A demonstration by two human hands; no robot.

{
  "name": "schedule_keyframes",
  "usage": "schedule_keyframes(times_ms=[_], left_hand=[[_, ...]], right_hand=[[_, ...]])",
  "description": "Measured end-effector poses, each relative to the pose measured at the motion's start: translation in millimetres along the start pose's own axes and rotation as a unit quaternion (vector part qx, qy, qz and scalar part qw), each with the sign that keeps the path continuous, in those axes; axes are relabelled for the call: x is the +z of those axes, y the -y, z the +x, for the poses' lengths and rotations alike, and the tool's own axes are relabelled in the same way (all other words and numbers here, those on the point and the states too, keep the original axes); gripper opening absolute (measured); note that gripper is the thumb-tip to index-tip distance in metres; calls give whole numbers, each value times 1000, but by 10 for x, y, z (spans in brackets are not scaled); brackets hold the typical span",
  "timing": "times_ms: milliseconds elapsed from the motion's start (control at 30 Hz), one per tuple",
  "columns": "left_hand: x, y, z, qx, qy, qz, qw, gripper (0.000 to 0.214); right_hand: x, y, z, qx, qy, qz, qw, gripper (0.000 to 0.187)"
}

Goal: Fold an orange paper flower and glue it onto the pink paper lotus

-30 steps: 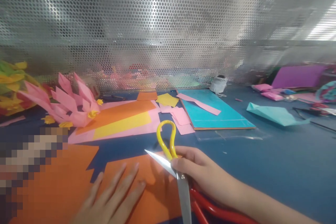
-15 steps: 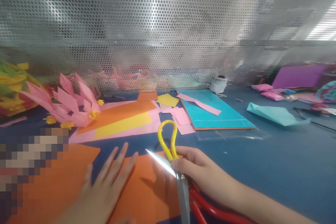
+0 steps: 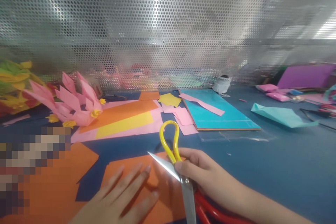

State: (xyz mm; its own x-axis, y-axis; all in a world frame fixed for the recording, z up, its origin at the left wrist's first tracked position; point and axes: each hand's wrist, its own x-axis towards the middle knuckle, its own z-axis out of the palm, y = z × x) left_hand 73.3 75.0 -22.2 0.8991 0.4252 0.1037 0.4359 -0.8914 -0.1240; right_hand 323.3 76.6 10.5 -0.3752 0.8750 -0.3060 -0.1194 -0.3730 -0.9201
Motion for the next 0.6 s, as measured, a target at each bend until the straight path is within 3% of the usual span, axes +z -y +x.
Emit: schedule_keyframes(times_ms=[300,600], left_hand=[[228,77,36,-25,11,-48,998,69],[181,86,35,-53,81,-47,994,70]], right_hand=[[2,-9,-12,-6,4,-9,1000,38],[86,120,43,-41,-43,-110,992,50]])
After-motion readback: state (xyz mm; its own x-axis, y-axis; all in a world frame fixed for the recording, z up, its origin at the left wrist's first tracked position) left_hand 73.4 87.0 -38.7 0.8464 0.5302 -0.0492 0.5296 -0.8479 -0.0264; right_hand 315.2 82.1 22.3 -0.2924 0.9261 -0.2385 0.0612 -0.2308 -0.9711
